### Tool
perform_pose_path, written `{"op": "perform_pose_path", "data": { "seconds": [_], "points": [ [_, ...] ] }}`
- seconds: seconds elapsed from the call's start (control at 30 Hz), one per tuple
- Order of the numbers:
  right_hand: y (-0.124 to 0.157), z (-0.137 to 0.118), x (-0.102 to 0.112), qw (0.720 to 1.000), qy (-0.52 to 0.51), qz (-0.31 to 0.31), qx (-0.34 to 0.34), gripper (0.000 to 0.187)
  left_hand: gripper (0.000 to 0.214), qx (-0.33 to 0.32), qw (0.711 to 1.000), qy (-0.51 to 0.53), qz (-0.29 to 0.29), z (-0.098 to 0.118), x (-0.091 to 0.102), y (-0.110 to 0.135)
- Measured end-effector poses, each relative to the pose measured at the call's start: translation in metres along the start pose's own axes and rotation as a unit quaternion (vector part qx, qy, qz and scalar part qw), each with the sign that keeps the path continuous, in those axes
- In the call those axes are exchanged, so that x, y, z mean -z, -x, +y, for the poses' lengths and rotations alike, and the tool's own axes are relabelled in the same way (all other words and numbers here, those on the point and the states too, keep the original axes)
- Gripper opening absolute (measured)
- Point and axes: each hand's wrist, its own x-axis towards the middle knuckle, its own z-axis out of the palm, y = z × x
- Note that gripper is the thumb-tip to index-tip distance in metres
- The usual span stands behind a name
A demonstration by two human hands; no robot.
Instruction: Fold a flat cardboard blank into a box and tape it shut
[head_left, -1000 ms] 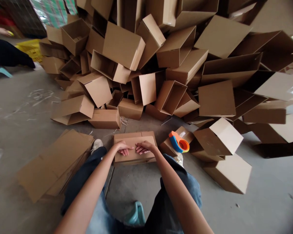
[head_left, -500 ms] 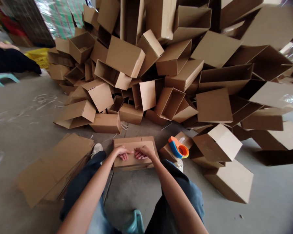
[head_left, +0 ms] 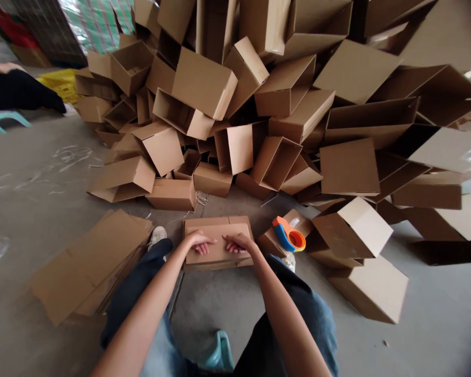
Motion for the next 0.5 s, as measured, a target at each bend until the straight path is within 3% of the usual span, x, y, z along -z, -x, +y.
{"op": "perform_pose_path", "data": {
  "seconds": [0.23, 0.5],
  "points": [
    [0.0026, -0.0006, 0.0029, 0.998, -0.056, -0.037, -0.013, 0.051, 0.068, 0.001, 0.998, 0.055, -0.015, -0.0026, -0.0014, -0.0078],
    [-0.0025, 0.0032, 0.0041, 0.998, -0.043, -0.044, 0.006, 0.050, 0.067, -0.005, 0.998, 0.060, -0.004, -0.0018, -0.0019, -0.0027]
  ]
}}
